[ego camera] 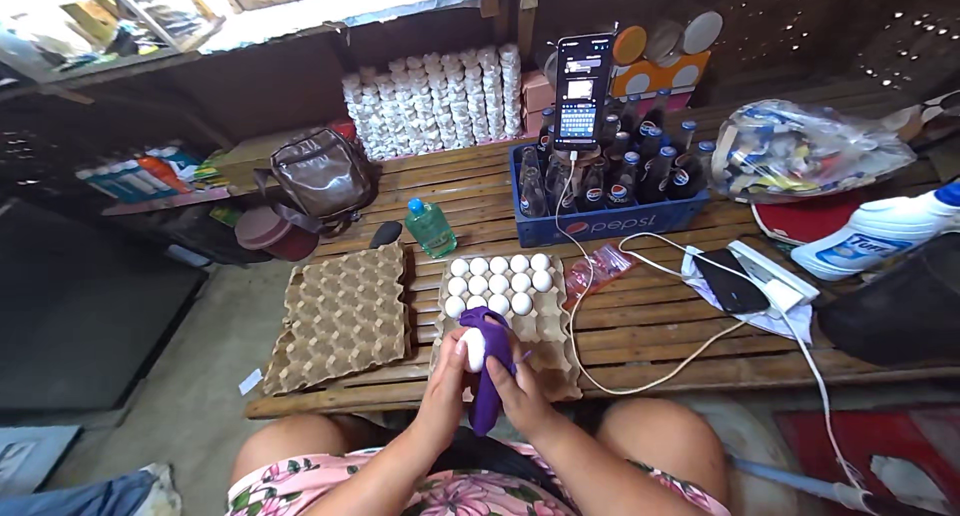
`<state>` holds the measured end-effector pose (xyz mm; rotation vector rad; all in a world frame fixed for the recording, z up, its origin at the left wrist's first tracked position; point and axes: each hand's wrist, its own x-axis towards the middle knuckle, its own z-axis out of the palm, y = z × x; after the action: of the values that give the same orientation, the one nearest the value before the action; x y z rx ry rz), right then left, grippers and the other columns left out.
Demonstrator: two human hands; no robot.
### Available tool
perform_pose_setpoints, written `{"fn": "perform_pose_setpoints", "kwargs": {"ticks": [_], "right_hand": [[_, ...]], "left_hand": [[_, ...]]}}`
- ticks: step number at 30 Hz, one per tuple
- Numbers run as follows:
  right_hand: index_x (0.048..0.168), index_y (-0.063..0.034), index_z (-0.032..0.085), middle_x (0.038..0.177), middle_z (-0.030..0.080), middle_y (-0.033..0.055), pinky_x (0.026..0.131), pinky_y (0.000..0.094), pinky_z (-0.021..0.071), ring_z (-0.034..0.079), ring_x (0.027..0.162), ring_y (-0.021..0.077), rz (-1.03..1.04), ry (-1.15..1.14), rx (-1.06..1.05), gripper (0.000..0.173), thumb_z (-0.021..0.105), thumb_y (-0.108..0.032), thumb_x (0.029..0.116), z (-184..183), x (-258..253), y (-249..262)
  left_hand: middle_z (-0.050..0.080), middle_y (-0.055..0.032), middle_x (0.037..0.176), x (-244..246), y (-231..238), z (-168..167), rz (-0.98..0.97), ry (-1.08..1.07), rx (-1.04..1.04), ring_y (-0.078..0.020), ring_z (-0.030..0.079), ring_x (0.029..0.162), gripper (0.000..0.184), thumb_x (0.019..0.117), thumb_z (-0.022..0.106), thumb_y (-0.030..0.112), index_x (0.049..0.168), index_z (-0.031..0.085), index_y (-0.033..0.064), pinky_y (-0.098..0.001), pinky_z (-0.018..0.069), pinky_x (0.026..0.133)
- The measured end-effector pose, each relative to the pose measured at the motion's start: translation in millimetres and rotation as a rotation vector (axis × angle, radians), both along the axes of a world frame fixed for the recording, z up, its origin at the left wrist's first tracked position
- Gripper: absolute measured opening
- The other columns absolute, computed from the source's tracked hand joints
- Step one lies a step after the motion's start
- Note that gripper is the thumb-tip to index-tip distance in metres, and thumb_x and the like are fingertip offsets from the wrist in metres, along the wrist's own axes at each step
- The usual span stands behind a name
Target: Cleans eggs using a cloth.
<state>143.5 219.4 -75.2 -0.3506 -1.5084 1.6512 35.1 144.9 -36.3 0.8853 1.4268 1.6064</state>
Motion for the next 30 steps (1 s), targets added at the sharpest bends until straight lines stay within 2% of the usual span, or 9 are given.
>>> {"fn": "perform_pose_setpoints", "kwargs": {"ticks": [4, 8, 12, 17, 20, 22, 25, 28, 30], "right_hand": [[0.146, -0.0032, 0.052, 0.149, 0.046, 0.0254, 0.117, 0.0425, 0.0383, 0.045, 0.141, 0.0260, -0.063, -0.054, 0.250, 0.055, 0.055, -0.037, 0.1031, -7.4, -4.4, -1.4], [0.142, -0.0190, 0.059, 0.152, 0.045, 0.0163, 0.117, 0.0430, 0.0390, 0.043, 0.142, 0.0227, -0.107, -0.034, 0.340, 0.044, 0.055, -0.040, 0.1031, -6.4, -4.8, 1.5], [0.137, -0.0067, 0.062, 0.147, 0.049, 0.0190, 0.116, 0.0367, 0.0393, 0.044, 0.140, 0.0198, -0.077, 0.013, 0.185, 0.046, 0.057, -0.037, 0.1023, -2.5, -1.6, 2.9], [0.143, 0.0091, 0.048, 0.146, 0.050, 0.0211, 0.116, 0.0295, 0.0395, 0.048, 0.136, 0.0123, -0.013, 0.032, -0.006, 0.057, 0.054, -0.032, 0.1036, 0.1, -0.5, 1.7], [0.144, 0.0046, 0.052, 0.150, 0.045, 0.0246, 0.118, 0.0371, 0.0369, 0.044, 0.142, 0.0208, 0.016, -0.012, 0.067, 0.056, 0.057, -0.032, 0.1023, -1.2, -1.6, 0.3], [0.144, -0.0054, 0.057, 0.153, 0.043, 0.0238, 0.118, 0.0448, 0.0368, 0.042, 0.143, 0.0265, 0.006, -0.065, 0.179, 0.053, 0.059, -0.036, 0.1008, -4.4, -3.1, -1.5], [0.141, -0.0192, 0.062, 0.154, 0.044, 0.0187, 0.118, 0.0471, 0.0372, 0.041, 0.143, 0.0262, -0.042, -0.055, 0.303, 0.045, 0.059, -0.040, 0.1013, -10.2, -6.3, -1.2], [0.138, -0.0183, 0.064, 0.152, 0.045, 0.0176, 0.117, 0.0439, 0.0377, 0.042, 0.143, 0.0240, -0.078, -0.047, 0.278, 0.043, 0.058, -0.039, 0.1017, -7.2, -4.0, 1.5], [0.136, -0.0071, 0.064, 0.149, 0.048, 0.0204, 0.116, 0.0397, 0.0387, 0.044, 0.140, 0.0228, -0.078, -0.024, 0.161, 0.045, 0.059, -0.034, 0.1012, -3.0, -1.9, 2.2]], "left_hand": [[0.064, -0.0035, 0.112, -0.7, 2.9, 0.8, 0.119, -0.046, -0.060, -0.0099, 0.067, 0.099, 0.048, 0.1083, 0.026, 0.041, 0.134, 0.040, 0.0031, -0.0295, 0.0588, 0.084], [0.062, -0.0043, 0.112, -1.0, 0.5, -8.7, 0.064, 0.145, -0.029, -0.0057, 0.064, 0.102, 0.061, 0.1074, 0.029, 0.055, 0.129, 0.041, -0.0006, -0.0276, 0.0563, 0.090], [0.062, -0.0039, 0.109, -0.5, -0.6, -11.8, -0.034, 0.229, -0.011, -0.0059, 0.064, 0.100, 0.058, 0.1080, 0.032, 0.053, 0.127, 0.045, -0.0005, -0.0273, 0.0571, 0.087], [0.065, -0.0007, 0.100, -0.2, -1.3, -4.7, -0.022, 0.106, -0.034, -0.0068, 0.066, 0.092, 0.049, 0.1092, 0.030, 0.046, 0.125, 0.046, 0.0025, -0.0276, 0.0585, 0.081], [0.065, -0.0059, 0.112, -1.3, 0.3, 0.1, 0.092, -0.046, -0.079, -0.0128, 0.068, 0.098, 0.057, 0.1087, 0.024, 0.048, 0.134, 0.045, 0.0014, -0.0324, 0.0597, 0.084], [0.066, -0.0044, 0.111, -2.7, 3.6, 1.6, 0.174, -0.069, -0.082, -0.0113, 0.068, 0.098, 0.052, 0.1098, 0.019, 0.041, 0.132, 0.046, 0.0029, -0.0314, 0.0592, 0.084], [0.061, -0.0046, 0.115, -6.8, 1.8, -6.5, 0.136, 0.016, -0.066, -0.0091, 0.063, 0.104, 0.056, 0.1084, 0.025, 0.050, 0.131, 0.044, 0.0019, -0.0306, 0.0559, 0.090], [0.062, -0.0038, 0.110, -4.0, 0.1, -12.5, 0.041, 0.162, -0.052, -0.0068, 0.063, 0.102, 0.058, 0.1079, 0.029, 0.052, 0.127, 0.045, -0.0003, -0.0291, 0.0556, 0.090], [0.063, -0.0031, 0.105, -1.8, -0.1, -12.4, -0.013, 0.176, -0.058, -0.0071, 0.065, 0.097, 0.048, 0.1090, 0.032, 0.043, 0.124, 0.048, 0.0006, -0.0287, 0.0571, 0.086]]}}
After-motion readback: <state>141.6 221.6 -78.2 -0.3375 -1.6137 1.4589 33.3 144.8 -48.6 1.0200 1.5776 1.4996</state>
